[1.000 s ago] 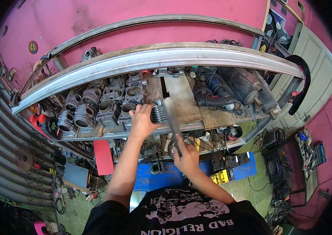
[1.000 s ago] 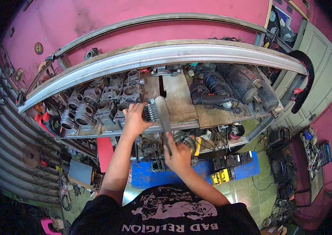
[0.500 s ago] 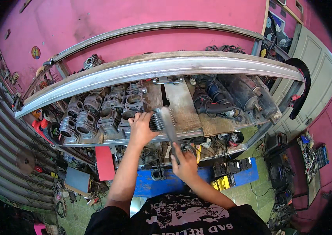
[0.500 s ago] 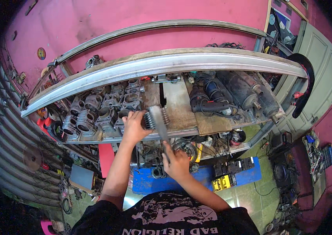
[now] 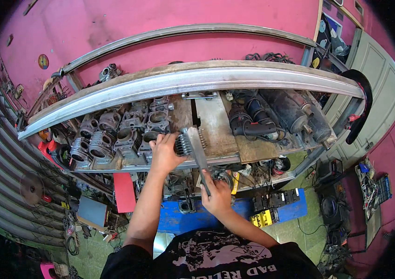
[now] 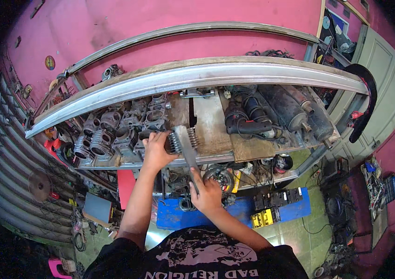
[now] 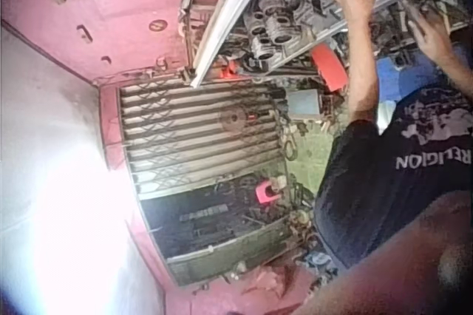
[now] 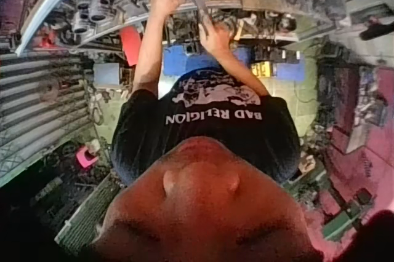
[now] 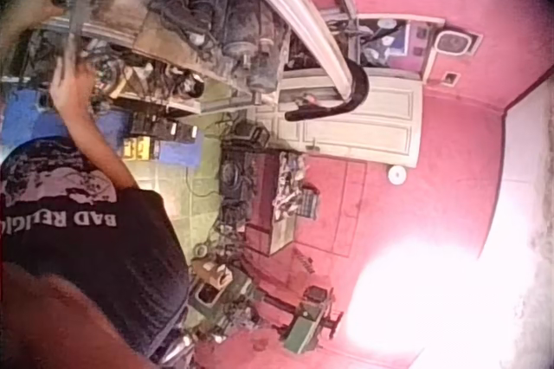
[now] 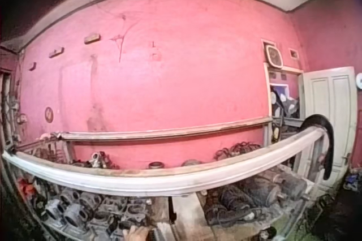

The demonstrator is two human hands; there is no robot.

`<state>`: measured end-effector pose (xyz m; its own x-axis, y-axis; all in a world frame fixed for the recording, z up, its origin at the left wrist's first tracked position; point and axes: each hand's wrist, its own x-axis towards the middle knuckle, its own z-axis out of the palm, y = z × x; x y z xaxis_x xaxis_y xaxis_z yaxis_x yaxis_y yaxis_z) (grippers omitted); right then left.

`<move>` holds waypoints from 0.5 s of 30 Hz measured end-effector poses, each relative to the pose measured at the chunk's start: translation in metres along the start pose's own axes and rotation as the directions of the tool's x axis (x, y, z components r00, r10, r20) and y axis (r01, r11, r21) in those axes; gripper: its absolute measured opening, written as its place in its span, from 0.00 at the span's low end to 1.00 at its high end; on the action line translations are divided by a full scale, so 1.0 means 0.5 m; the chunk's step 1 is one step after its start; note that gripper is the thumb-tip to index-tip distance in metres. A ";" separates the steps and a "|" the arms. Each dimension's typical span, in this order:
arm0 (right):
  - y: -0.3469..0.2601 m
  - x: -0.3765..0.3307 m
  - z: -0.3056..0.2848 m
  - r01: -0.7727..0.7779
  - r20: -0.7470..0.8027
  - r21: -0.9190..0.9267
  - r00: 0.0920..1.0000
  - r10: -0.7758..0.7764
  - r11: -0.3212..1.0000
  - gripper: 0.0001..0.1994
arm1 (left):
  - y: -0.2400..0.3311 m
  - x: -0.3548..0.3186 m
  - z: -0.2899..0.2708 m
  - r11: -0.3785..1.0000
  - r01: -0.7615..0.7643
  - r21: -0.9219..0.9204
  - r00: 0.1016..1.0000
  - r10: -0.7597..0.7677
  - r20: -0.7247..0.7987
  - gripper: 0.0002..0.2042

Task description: The person scrubs several metal engine cylinder heads with a wire brush on a cluttered workbench. They handle the parts one at a time, rotating them to clean different surfaces, and place them back on the shelf after scrubbing.

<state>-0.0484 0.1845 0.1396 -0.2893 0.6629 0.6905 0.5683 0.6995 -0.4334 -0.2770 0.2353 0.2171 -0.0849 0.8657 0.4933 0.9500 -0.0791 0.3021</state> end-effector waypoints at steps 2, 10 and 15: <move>0.019 -0.007 -0.007 -0.018 0.050 -0.017 0.999 0.019 1.000 0.32 | 0.002 0.001 -0.003 1.000 -0.001 0.007 1.000 0.001 0.001 0.41; 0.071 0.001 -0.022 -0.047 -0.035 0.033 0.998 0.048 0.998 0.30 | 0.023 0.012 -0.009 0.992 -0.021 0.126 1.000 0.018 0.023 0.38; 0.136 -0.024 -0.041 -0.284 0.008 0.208 0.958 0.288 0.936 0.30 | 0.081 0.040 -0.011 0.910 -0.013 0.414 0.990 -0.046 0.131 0.38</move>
<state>0.0096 0.2186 0.1138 -0.1198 0.8386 0.5314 0.4542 0.5222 -0.7218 -0.2417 0.2467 0.2438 -0.0883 0.9259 0.3674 0.9901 0.1218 -0.0692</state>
